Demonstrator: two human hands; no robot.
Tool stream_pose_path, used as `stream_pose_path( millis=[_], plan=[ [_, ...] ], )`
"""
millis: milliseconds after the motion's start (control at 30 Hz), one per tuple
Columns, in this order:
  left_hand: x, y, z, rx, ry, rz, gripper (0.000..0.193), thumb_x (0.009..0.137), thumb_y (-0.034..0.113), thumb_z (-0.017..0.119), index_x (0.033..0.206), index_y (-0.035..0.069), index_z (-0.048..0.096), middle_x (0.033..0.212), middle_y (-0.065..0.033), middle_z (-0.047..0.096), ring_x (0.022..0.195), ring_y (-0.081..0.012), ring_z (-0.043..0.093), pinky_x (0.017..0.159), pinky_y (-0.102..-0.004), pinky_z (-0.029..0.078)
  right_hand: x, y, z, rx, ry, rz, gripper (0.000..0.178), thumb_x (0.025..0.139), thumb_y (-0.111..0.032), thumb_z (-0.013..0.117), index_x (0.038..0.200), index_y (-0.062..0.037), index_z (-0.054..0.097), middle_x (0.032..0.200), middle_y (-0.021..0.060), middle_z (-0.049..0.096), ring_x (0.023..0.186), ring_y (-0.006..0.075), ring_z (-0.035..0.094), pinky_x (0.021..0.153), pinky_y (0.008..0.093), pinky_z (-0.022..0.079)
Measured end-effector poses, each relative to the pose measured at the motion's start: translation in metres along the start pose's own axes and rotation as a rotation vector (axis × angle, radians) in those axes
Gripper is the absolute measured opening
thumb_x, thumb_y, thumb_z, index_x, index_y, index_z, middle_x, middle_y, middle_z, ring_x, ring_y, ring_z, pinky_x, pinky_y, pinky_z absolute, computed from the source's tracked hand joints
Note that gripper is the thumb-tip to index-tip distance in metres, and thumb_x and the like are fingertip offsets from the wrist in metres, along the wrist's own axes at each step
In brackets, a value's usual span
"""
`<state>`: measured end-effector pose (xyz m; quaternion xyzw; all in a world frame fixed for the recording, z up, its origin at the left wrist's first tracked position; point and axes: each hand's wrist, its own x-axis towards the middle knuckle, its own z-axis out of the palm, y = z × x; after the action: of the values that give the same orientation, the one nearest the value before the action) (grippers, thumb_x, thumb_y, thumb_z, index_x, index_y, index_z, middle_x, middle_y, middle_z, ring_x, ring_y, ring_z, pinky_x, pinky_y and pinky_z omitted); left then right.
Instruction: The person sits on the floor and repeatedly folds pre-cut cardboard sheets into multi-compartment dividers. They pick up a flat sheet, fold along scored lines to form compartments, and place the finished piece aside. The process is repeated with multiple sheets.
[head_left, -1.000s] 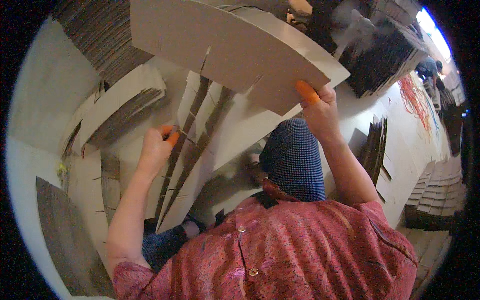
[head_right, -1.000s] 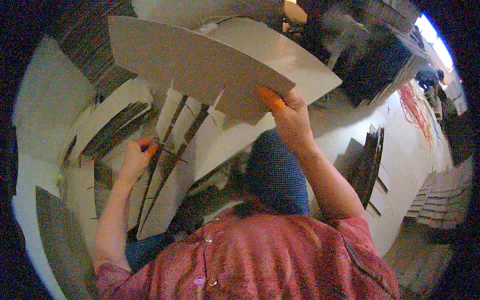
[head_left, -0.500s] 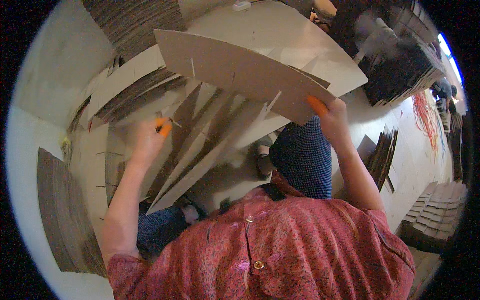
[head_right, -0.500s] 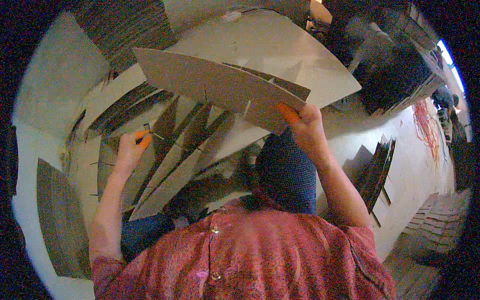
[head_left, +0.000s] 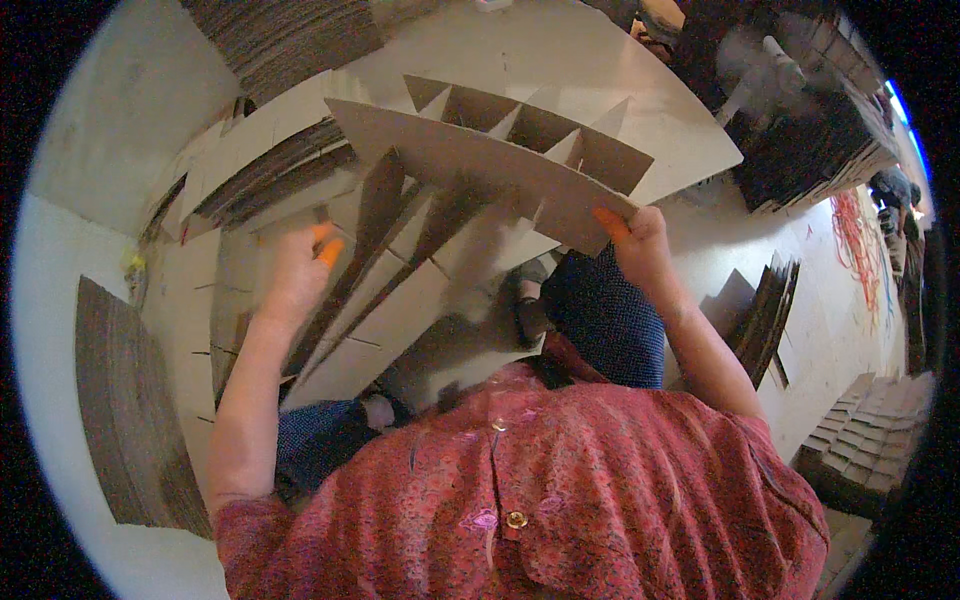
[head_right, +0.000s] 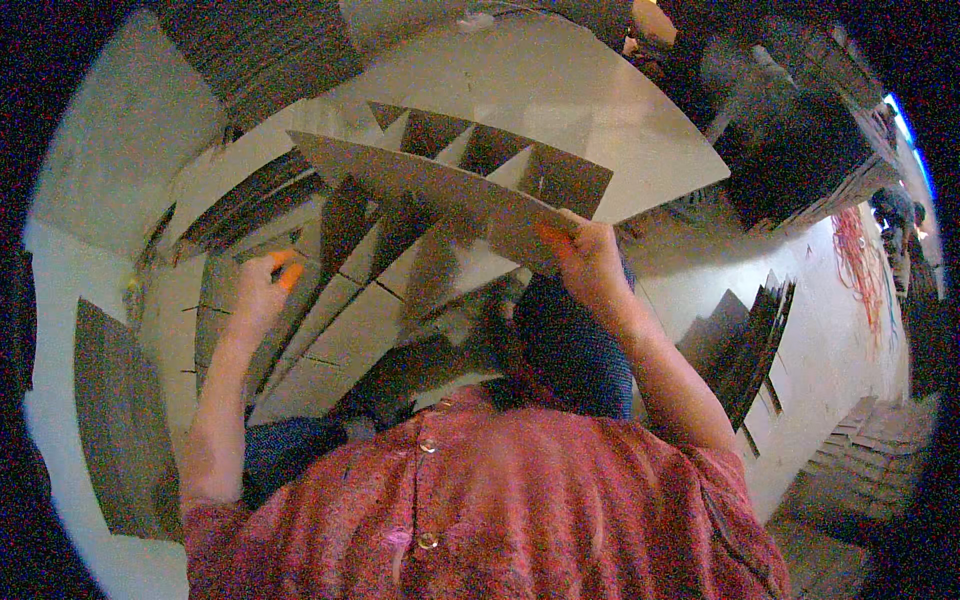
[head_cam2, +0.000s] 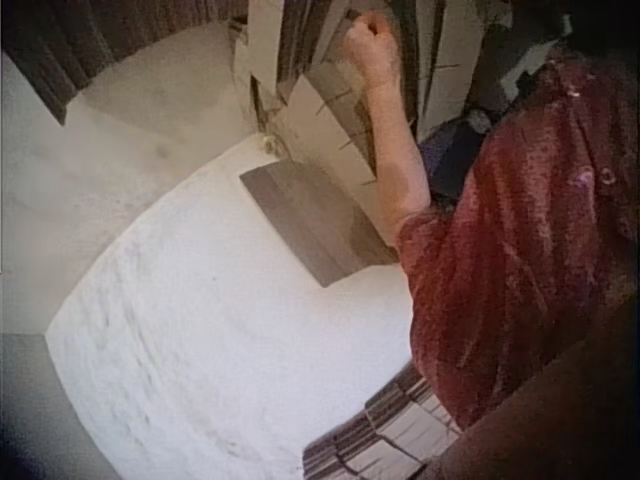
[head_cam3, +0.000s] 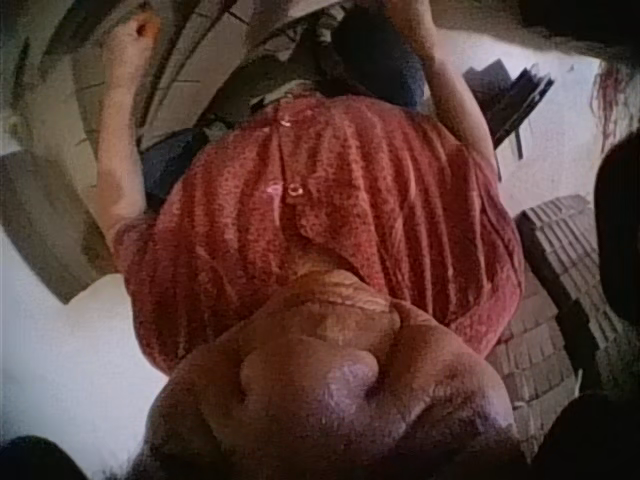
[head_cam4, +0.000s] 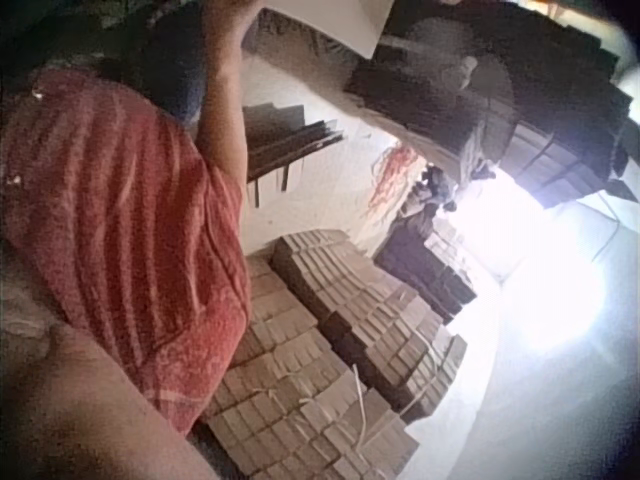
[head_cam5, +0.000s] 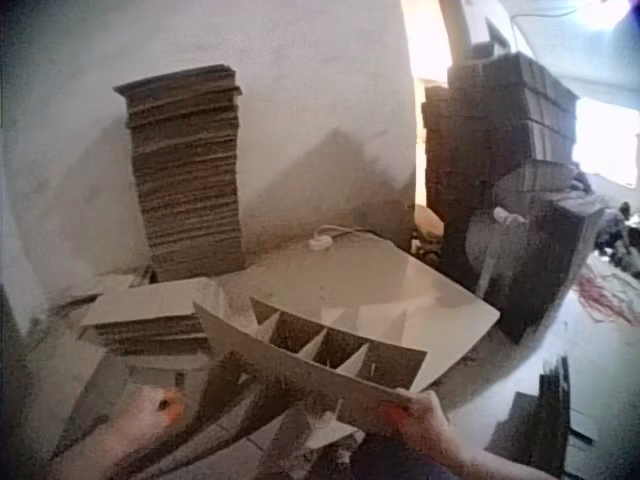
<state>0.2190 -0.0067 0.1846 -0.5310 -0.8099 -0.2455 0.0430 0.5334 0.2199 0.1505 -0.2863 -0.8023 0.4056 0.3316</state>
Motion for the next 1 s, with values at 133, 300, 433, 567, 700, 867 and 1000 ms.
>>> stream_pose_path(
  millis=[133, 300, 433, 567, 700, 867, 1000],
  plan=[
    [0.012, 0.063, -0.007, 0.122, 0.191, 0.293, 0.029, 0.079, 0.018, 0.066, 0.102, 0.0, 0.063, 0.089, -0.0167, 0.064, 0.08, -0.0318, 0.061, 0.073, -0.0369, 0.049, -0.004, -0.005, 0.008, 0.015, 0.063, -0.051, 0.012, 0.086, -0.009, 0.056, 0.093, -0.0001, 0.062, 0.072, 0.0118, 0.063, 0.065, 0.0103, 0.053, 0.058, 0.0285, 0.045],
    [0.018, 0.118, 0.025, -0.094, -0.226, 0.128, 0.028, 0.08, 0.015, 0.065, 0.104, 0.002, 0.063, 0.09, -0.0152, 0.065, 0.075, -0.0247, 0.064, 0.071, -0.0329, 0.05, -0.001, 0.012, 0.031, 0.172, 0.143, -0.163, 0.009, 0.085, -0.007, 0.058, 0.087, 0.0019, 0.061, 0.064, 0.0141, 0.056, 0.057, 0.0136, 0.046, 0.053, 0.0285, 0.041],
    [0.013, 0.127, 0.052, -0.215, -0.411, 0.105, 0.027, 0.08, 0.014, 0.064, 0.104, 0.002, 0.063, 0.091, -0.0172, 0.066, 0.079, -0.0242, 0.065, 0.07, -0.0328, 0.049, -0.008, 0.02, 0.028, 0.046, 0.063, -0.131, 0.01, 0.085, -0.006, 0.058, 0.09, 0.0012, 0.062, 0.07, 0.0169, 0.06, 0.06, 0.0162, 0.053, 0.057, 0.0294, 0.044],
    [0.022, 0.123, 0.054, -0.102, -0.076, 0.34, 0.027, 0.078, 0.025, 0.065, 0.096, 0.005, 0.064, 0.086, -0.0164, 0.063, 0.08, -0.0327, 0.06, 0.069, -0.039, 0.049, -0.013, 0.051, 0.03, 0.033, 0.038, -0.063, 0.011, 0.084, -0.006, 0.06, 0.094, -0.0025, 0.063, 0.08, 0.0175, 0.065, 0.068, 0.0215, 0.063, 0.06, 0.0326, 0.047],
    [0.044, 0.107, 0.034, 0.142, 0.031, 0.186, 0.034, 0.074, 0.028, 0.069, 0.096, 0.003, 0.062, 0.095, -0.0129, 0.061, 0.085, -0.0324, 0.059, 0.072, -0.0395, 0.049, -0.016, 0.031, 0.016, 0.15, -0.044, -0.12, 0.028, 0.082, -0.007, 0.063, 0.11, -0.0076, 0.06, 0.089, 0.0153, 0.067, 0.076, 0.0244, 0.065, 0.068, 0.0318, 0.049],
    [0.053, 0.079, 0.052, 0.161, -0.367, -0.015, 0.027, 0.075, 0.024, 0.065, 0.087, 0.0, 0.063, 0.081, -0.0208, 0.062, 0.076, -0.0375, 0.06, 0.068, -0.0429, 0.047, -0.008, -0.006, 0.003, -0.156, -0.018, -0.315, 0.051, 0.078, -0.001, 0.062, 0.127, -0.0071, 0.047, 0.096, 0.0168, 0.066, 0.086, 0.0271, 0.066, 0.073, 0.0346, 0.051],
    [0.053, 0.071, 0.057, 0.124, -0.283, 0.048, 0.024, 0.076, 0.022, 0.064, 0.085, -0.001, 0.063, 0.076, -0.0216, 0.061, 0.071, -0.0379, 0.06, 0.066, -0.0429, 0.047, -0.005, -0.02, -0.009, -0.214, -0.187, -0.337, 0.052, 0.078, 0.004, 0.057, 0.128, -0.0084, 0.047, 0.092, 0.0205, 0.064, 0.08, 0.0331, 0.065, 0.07, 0.0344, 0.051]
  ],
)
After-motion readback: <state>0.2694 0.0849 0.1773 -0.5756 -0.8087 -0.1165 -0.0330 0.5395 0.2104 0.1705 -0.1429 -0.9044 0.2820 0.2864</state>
